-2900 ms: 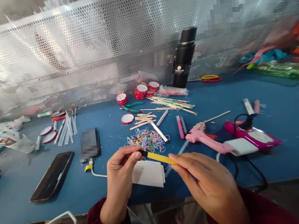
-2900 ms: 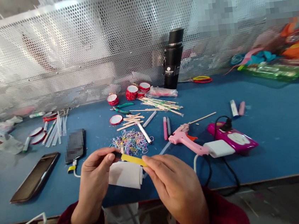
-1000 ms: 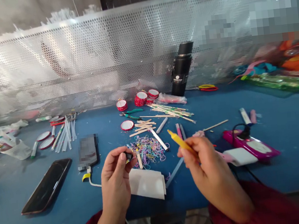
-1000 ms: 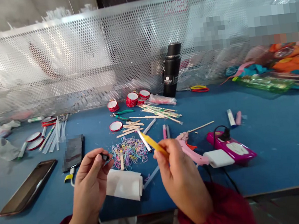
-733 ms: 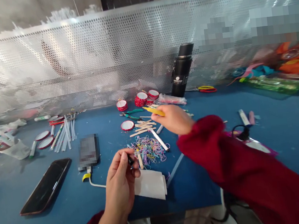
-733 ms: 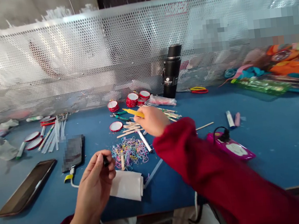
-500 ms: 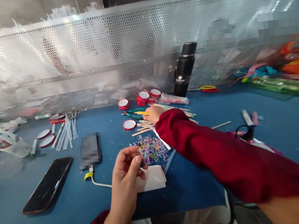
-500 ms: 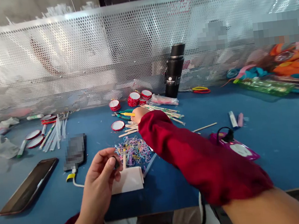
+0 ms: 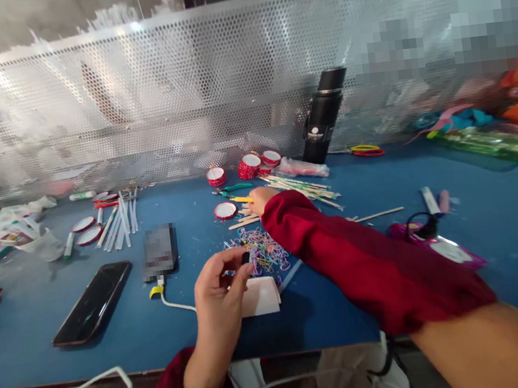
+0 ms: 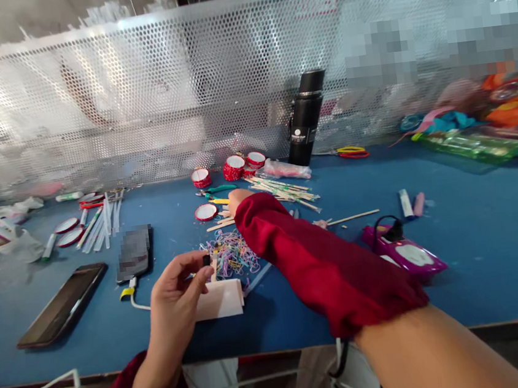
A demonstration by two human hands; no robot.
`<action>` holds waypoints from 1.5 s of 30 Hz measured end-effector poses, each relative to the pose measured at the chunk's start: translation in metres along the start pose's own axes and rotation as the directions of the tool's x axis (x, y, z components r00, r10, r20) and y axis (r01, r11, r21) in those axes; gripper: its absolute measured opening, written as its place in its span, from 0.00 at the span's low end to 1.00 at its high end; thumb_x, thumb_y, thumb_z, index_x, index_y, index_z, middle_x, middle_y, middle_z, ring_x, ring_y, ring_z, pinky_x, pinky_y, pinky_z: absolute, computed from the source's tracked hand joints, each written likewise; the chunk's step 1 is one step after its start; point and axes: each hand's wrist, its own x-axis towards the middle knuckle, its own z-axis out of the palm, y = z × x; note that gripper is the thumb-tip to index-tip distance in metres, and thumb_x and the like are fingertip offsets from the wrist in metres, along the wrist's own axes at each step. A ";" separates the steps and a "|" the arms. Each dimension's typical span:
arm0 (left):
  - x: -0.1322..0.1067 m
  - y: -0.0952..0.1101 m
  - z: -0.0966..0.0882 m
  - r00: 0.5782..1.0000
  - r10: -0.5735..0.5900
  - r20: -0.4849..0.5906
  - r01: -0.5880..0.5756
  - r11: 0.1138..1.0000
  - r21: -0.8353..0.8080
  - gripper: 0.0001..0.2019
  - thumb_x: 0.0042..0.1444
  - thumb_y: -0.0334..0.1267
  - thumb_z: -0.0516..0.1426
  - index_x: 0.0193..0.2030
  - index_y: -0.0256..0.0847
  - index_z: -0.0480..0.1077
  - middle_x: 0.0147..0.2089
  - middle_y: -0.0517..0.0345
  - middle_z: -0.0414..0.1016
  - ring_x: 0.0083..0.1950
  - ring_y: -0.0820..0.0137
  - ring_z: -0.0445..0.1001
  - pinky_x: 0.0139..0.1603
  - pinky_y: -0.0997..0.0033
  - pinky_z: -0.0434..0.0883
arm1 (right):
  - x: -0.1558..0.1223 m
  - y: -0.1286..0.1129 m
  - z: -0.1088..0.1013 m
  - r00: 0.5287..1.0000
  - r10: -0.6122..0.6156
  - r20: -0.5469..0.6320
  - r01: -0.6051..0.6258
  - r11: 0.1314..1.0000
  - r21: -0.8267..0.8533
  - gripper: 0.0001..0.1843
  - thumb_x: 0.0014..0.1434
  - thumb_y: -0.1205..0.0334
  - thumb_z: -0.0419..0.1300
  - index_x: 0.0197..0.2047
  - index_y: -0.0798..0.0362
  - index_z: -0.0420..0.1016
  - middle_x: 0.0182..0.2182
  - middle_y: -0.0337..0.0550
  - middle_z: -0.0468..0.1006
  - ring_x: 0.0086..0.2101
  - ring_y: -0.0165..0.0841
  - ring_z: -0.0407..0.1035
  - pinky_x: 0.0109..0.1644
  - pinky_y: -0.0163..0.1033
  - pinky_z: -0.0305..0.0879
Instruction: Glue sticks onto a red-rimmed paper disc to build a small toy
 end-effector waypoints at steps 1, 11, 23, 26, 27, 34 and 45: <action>-0.001 -0.001 -0.002 1.000 0.031 -0.002 -0.031 0.999 0.042 0.10 0.57 0.41 0.68 0.44 0.42 0.83 0.40 0.52 0.82 0.34 0.69 0.76 0.29 0.76 0.75 | 0.000 -0.002 -0.007 1.000 0.002 0.018 -0.001 0.998 -0.064 0.24 0.67 0.52 0.62 0.24 0.60 0.78 0.24 0.39 0.80 0.31 0.24 0.77 0.36 0.31 0.63; 0.014 0.012 0.018 0.975 0.188 0.115 -0.211 0.949 0.236 0.13 0.62 0.35 0.63 0.51 0.50 0.85 0.52 0.48 0.82 0.43 0.62 0.81 0.42 0.67 0.77 | -0.084 -0.024 -0.129 0.994 0.088 0.067 -0.088 0.996 -0.001 0.14 0.66 0.51 0.62 0.41 0.53 0.83 0.23 0.40 0.80 0.21 0.31 0.70 0.27 0.37 0.63; -0.008 0.013 0.039 0.961 -0.023 0.277 0.019 1.000 0.020 0.13 0.59 0.46 0.67 0.46 0.42 0.86 0.39 0.52 0.85 0.29 0.70 0.75 0.28 0.73 0.73 | -0.177 -0.048 -0.090 0.987 0.154 0.043 -0.159 0.925 0.345 0.12 0.64 0.54 0.62 0.36 0.53 0.80 0.24 0.40 0.77 0.26 0.32 0.68 0.28 0.35 0.62; -0.010 0.011 0.038 0.976 -0.046 0.211 0.056 0.998 -0.042 0.14 0.56 0.48 0.69 0.43 0.40 0.86 0.37 0.52 0.85 0.28 0.71 0.75 0.26 0.74 0.74 | -0.183 -0.053 -0.090 0.988 0.131 0.080 -0.151 0.924 0.351 0.13 0.66 0.53 0.61 0.36 0.53 0.78 0.23 0.37 0.74 0.25 0.30 0.66 0.27 0.34 0.60; -0.009 0.011 0.036 0.980 -0.044 0.194 0.055 0.997 -0.052 0.14 0.56 0.47 0.69 0.43 0.40 0.85 0.36 0.53 0.85 0.28 0.71 0.75 0.26 0.74 0.74 | -0.185 -0.053 -0.093 0.987 0.130 0.092 -0.154 0.923 0.351 0.13 0.67 0.51 0.61 0.40 0.53 0.78 0.25 0.37 0.74 0.25 0.30 0.66 0.27 0.34 0.60; -0.004 0.014 0.016 0.984 -0.011 0.176 0.034 0.991 -0.128 0.13 0.60 0.43 0.66 0.47 0.39 0.85 0.34 0.53 0.81 0.32 0.72 0.77 0.26 0.78 0.74 | -0.199 -0.037 -0.116 0.992 -0.120 0.027 0.115 0.985 0.131 0.16 0.76 0.57 0.50 0.58 0.47 0.76 0.48 0.46 0.82 0.48 0.37 0.77 0.53 0.42 0.72; -0.003 0.012 0.009 0.970 0.016 0.241 0.015 0.992 -0.128 0.10 0.67 0.38 0.60 0.49 0.42 0.84 0.39 0.54 0.78 0.36 0.74 0.74 0.29 0.81 0.74 | -0.194 -0.035 -0.114 0.954 -0.298 -0.036 0.292 0.950 -0.115 0.16 0.75 0.66 0.53 0.60 0.55 0.76 0.43 0.49 0.79 0.44 0.38 0.76 0.48 0.44 0.73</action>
